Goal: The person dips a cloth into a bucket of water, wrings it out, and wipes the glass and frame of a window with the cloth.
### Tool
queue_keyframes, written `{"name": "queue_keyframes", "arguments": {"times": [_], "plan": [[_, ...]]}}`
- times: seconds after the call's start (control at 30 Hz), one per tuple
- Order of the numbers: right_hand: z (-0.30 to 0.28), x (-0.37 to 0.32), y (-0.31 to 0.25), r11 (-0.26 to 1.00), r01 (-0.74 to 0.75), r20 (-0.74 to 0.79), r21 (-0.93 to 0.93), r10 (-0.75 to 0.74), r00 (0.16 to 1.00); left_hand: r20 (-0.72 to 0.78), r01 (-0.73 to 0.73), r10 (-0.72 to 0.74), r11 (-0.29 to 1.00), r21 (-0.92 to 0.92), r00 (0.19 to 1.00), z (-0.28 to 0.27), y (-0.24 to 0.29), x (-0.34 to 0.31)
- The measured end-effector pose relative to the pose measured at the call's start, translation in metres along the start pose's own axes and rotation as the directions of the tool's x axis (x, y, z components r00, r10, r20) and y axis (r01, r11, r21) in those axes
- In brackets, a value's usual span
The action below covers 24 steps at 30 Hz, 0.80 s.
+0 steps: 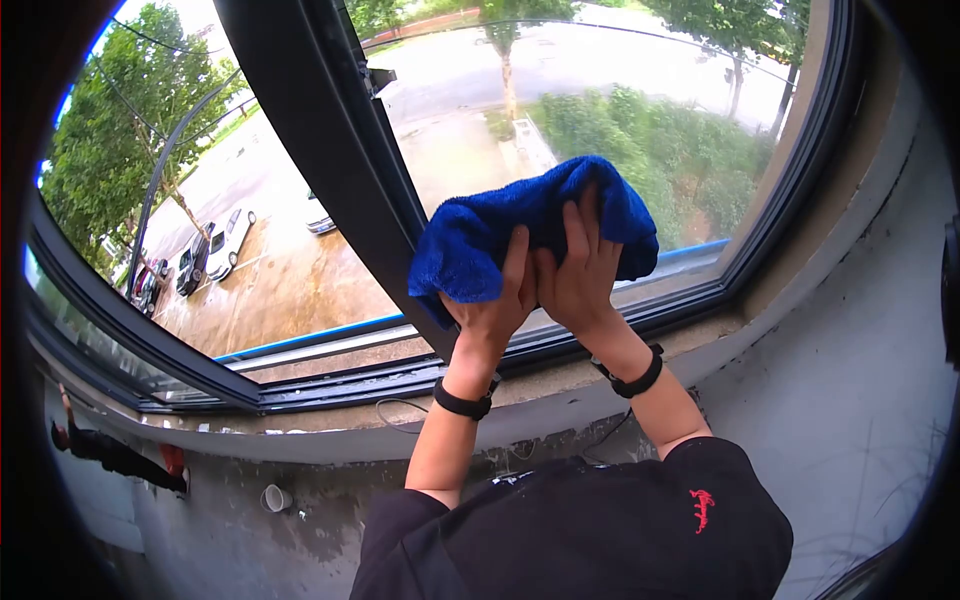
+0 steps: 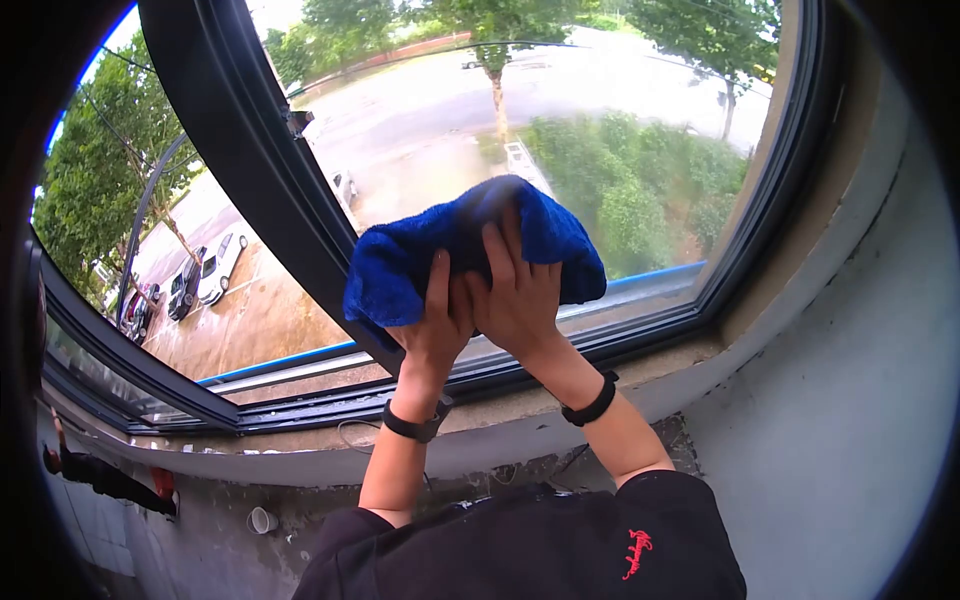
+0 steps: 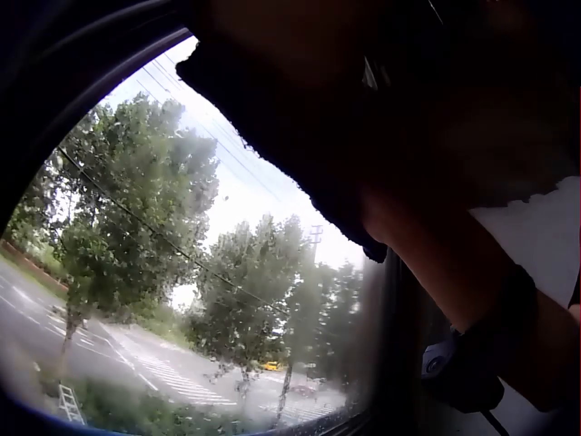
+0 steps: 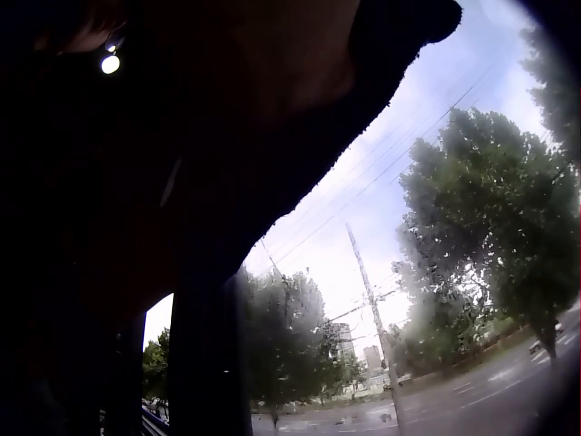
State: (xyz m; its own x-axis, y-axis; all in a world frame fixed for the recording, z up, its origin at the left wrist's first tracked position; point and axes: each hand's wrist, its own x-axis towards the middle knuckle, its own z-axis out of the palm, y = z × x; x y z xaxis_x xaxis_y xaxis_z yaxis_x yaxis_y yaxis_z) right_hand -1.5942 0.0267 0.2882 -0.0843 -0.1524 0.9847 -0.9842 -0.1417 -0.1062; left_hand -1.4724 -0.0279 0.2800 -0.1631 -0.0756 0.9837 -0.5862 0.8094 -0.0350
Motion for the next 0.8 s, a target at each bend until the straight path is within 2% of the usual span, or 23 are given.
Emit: {"name": "queue_keyframes", "arguments": {"times": [0.13, 0.2, 0.27, 0.33, 0.4, 0.43, 0.47, 0.53, 0.6, 0.67, 0.7, 0.73, 0.8], "plan": [[-0.005, -0.035, 0.002, 0.999, -0.038, 0.066, 0.001, 0.038, 0.997, 0.016, 0.023, -0.021, 0.995, -0.093, 1.0, 0.006, -0.004, -0.035], [-0.015, -0.055, 0.014, 0.992, -0.003, 0.056, 0.126, -0.004, 0.998, 0.14, 0.0, 0.011, 0.997, -0.073, 0.99, 0.007, -0.004, -0.059], [-0.026, -0.051, 0.019, 0.984, -0.006, 0.036, 0.179, 0.0, 0.999, 0.122, 0.035, -0.043, 0.997, 0.068, 0.992, 0.0, 0.008, -0.053], [-0.027, -0.039, 0.021, 0.978, 0.028, -0.045, 0.205, -0.019, 0.999, 0.038, -0.026, 0.024, 0.997, 0.079, 0.999, -0.001, 0.004, -0.041], [-0.035, -0.023, 0.021, 0.976, 0.073, -0.046, 0.205, -0.064, 0.997, 0.01, -0.054, 0.053, 0.998, 0.031, 0.999, -0.005, 0.004, -0.029], [-0.032, -0.018, 0.025, 0.976, 0.095, -0.03, 0.195, -0.091, 0.995, 0.004, -0.069, 0.069, 0.995, 0.076, 0.998, -0.008, 0.004, -0.018], [-0.034, -0.013, 0.027, 0.976, 0.099, -0.029, 0.194, -0.095, 0.995, -0.062, -0.062, 0.064, 0.997, 0.038, 0.996, -0.002, 0.001, -0.009], [-0.045, 0.018, 0.021, 0.988, 0.157, 0.136, -0.013, -0.154, 0.979, 0.065, -0.135, 0.129, 0.987, 0.09, 0.989, -0.035, 0.013, 0.043], [-0.04, 0.043, 0.023, 0.984, 0.174, 0.068, -0.029, -0.171, 0.983, -0.049, -0.153, 0.159, 0.983, 0.104, 0.986, -0.027, 0.005, 0.064], [-0.035, 0.073, 0.022, 0.954, 0.238, 0.013, -0.182, -0.239, 0.971, -0.019, -0.141, 0.144, 0.984, 0.109, 0.989, -0.04, 0.01, 0.095], [-0.033, 0.085, 0.022, 0.935, 0.252, -0.013, -0.25, -0.264, 0.964, -0.09, -0.151, 0.16, 0.984, 0.098, 0.983, -0.032, 0.004, 0.103], [-0.025, 0.098, 0.028, 0.934, 0.252, -0.018, -0.253, -0.265, 0.964, -0.093, -0.221, 0.235, 0.965, 0.139, 0.967, -0.036, 0.001, 0.117], [-0.009, 0.125, 0.04, 0.872, 0.381, -0.228, -0.306, -0.456, 0.86, -0.304, -0.293, 0.342, 0.936, 0.196, 0.889, -0.014, -0.017, 0.143]]}}
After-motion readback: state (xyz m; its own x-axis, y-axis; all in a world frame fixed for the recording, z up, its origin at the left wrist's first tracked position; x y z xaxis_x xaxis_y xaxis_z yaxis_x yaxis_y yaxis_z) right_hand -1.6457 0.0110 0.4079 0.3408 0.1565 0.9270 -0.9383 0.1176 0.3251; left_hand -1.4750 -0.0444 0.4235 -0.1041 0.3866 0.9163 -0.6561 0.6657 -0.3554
